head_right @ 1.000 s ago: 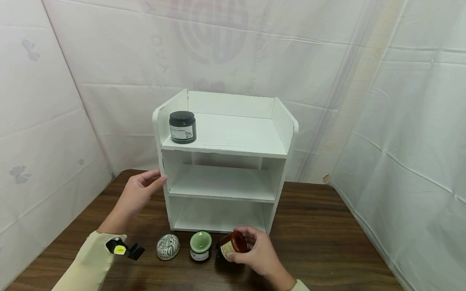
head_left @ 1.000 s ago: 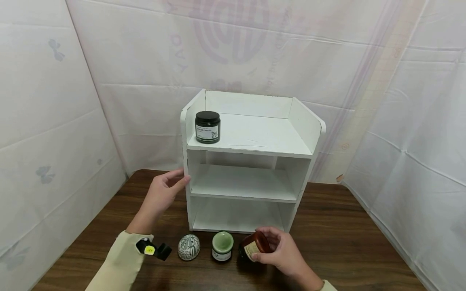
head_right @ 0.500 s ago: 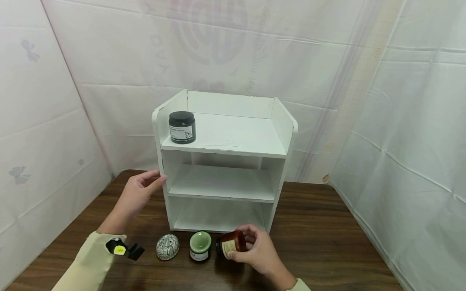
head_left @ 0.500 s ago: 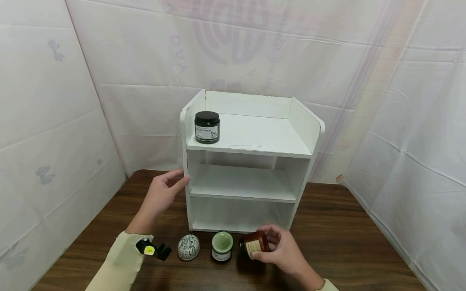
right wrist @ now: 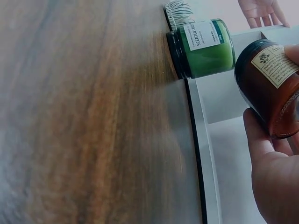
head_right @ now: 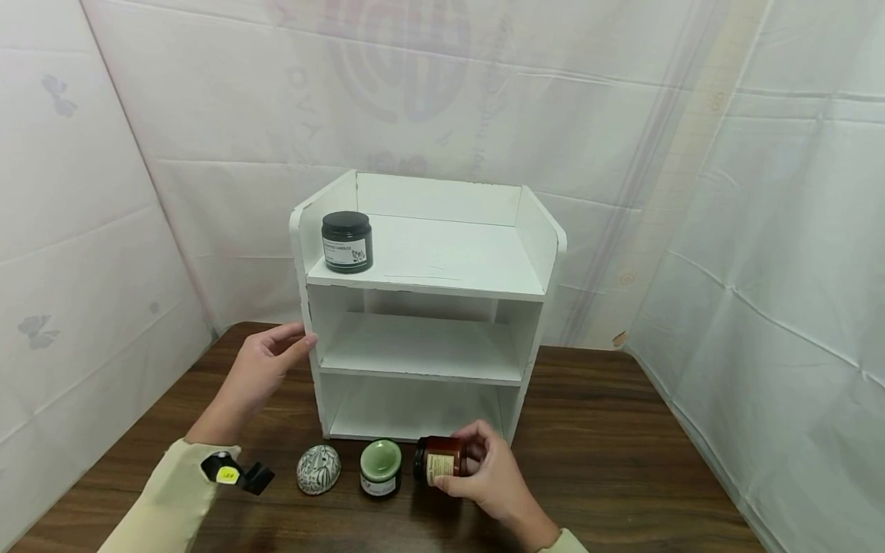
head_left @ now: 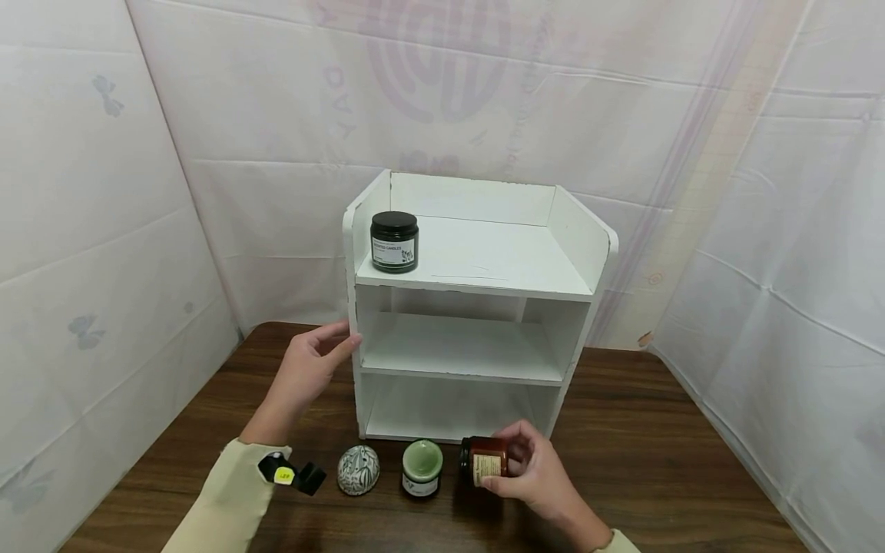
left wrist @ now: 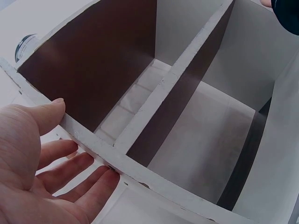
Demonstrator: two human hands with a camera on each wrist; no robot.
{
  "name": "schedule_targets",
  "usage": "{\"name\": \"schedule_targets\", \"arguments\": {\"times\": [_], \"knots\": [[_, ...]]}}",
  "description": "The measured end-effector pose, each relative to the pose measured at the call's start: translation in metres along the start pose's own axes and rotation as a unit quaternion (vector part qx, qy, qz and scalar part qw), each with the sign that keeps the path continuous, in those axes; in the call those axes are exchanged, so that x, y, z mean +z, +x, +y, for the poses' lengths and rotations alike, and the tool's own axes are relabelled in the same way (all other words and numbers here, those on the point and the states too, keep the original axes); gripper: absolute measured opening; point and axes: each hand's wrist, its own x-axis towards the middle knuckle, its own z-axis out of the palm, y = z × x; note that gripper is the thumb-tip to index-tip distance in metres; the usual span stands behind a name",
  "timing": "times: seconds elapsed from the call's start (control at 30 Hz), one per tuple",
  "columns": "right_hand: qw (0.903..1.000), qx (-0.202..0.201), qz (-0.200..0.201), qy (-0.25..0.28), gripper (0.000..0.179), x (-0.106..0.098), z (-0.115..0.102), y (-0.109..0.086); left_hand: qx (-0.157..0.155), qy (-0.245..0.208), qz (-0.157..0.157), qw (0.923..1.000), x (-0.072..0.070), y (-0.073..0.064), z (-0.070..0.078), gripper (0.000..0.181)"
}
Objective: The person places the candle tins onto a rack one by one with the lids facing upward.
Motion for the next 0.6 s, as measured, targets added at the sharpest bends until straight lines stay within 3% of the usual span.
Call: {"name": "schedule_targets", "arguments": {"times": [0.47,0.6], "knots": [[0.9991,-0.034,-0.024,0.0,0.064,0.0011,0.0028,-0.0009,0.001,0.0,0.001,1.0,0.0004,-0.0015,0.0019,0.066],[0.9987,-0.042,-0.016,-0.024,0.058,0.0011,0.0005,-0.0022,0.002,0.0,0.0,1.0,0.0005,-0.0017,0.002,0.066]]}}
